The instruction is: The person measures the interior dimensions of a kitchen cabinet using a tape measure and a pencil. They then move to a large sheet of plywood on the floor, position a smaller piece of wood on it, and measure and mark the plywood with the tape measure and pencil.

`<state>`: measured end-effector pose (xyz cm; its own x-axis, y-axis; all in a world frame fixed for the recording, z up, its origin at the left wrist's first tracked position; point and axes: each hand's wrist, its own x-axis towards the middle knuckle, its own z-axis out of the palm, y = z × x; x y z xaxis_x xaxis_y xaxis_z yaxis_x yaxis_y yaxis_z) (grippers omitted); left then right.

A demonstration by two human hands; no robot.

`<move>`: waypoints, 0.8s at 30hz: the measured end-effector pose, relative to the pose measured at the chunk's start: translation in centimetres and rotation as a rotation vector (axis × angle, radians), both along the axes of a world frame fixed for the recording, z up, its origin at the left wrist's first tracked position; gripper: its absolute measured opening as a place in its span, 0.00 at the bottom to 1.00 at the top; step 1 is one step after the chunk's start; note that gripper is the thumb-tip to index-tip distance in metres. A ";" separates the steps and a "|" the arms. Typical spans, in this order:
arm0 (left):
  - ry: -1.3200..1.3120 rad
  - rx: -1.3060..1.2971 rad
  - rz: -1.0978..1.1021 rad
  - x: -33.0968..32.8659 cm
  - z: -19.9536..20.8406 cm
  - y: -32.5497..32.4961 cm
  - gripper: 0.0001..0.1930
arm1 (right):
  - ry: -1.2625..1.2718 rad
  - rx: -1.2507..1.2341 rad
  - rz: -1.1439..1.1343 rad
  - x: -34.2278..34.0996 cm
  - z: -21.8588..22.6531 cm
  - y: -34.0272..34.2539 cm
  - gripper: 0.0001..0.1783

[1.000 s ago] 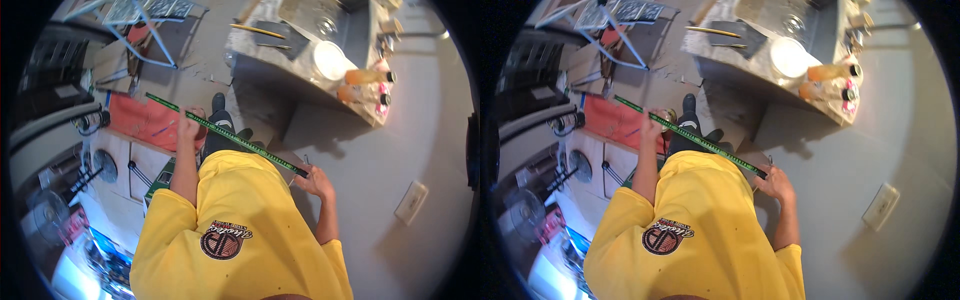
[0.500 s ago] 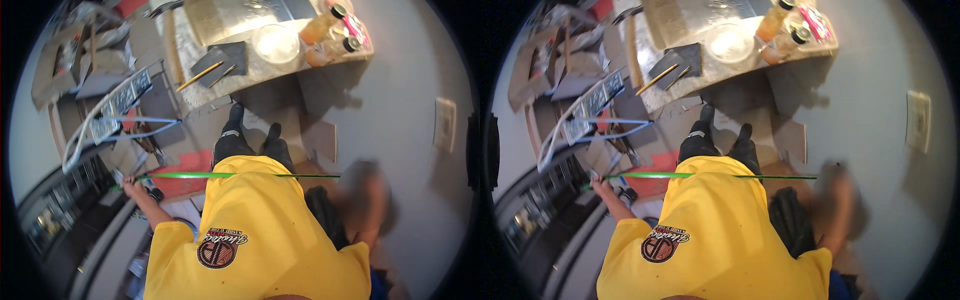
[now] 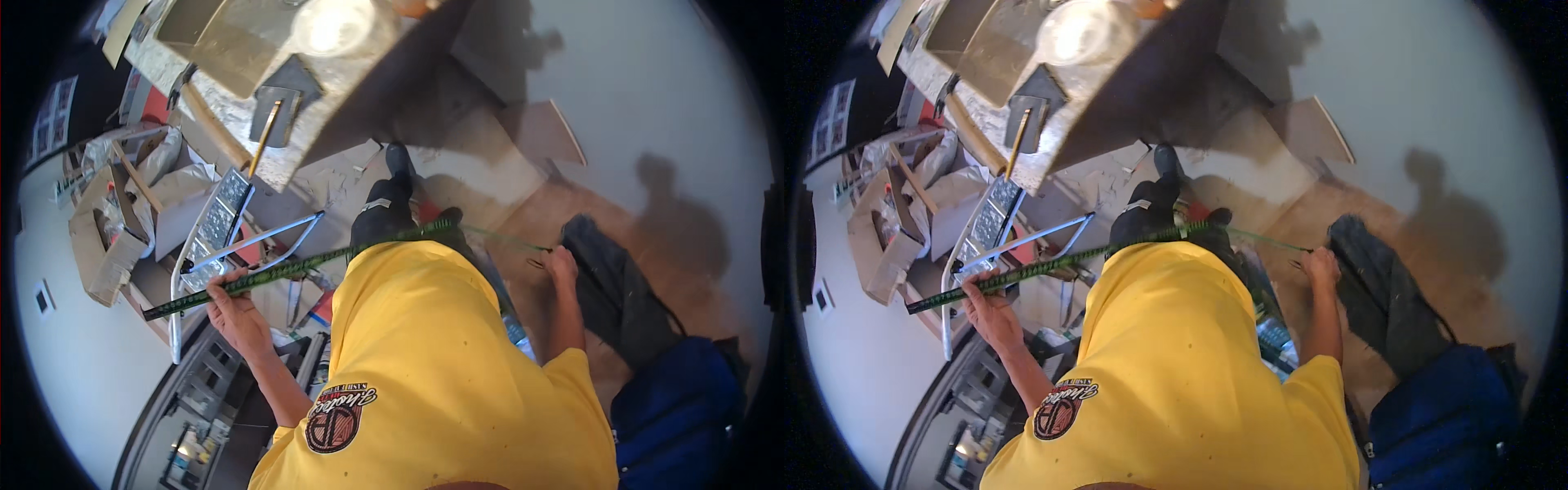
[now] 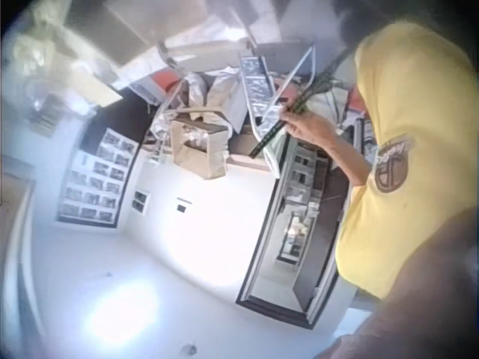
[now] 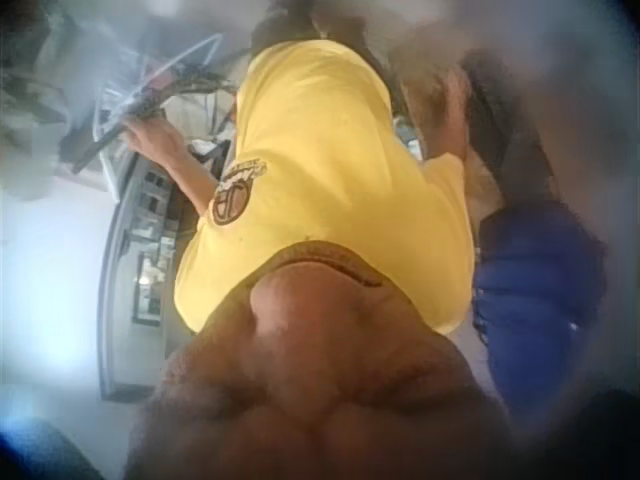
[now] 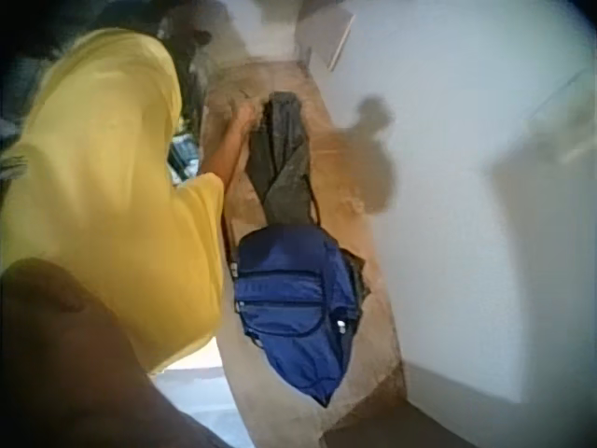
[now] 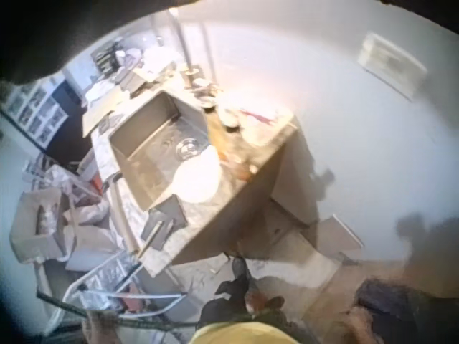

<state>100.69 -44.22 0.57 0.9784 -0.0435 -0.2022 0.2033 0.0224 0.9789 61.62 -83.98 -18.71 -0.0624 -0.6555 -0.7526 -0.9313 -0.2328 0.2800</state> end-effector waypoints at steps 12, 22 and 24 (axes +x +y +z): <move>0.049 0.604 -0.846 -6.1 -16.4 -16.9 0.14 | -0.331 0.063 -0.607 -10.9 -14.0 25.9 0.24; -0.048 0.459 -0.689 0.2 -30.9 -24.9 0.14 | -0.582 0.285 -0.877 -14.6 -29.9 36.2 0.21; -0.113 0.524 -0.684 1.6 -31.7 -24.5 0.15 | -0.513 0.378 -0.832 -10.1 -28.0 29.4 0.24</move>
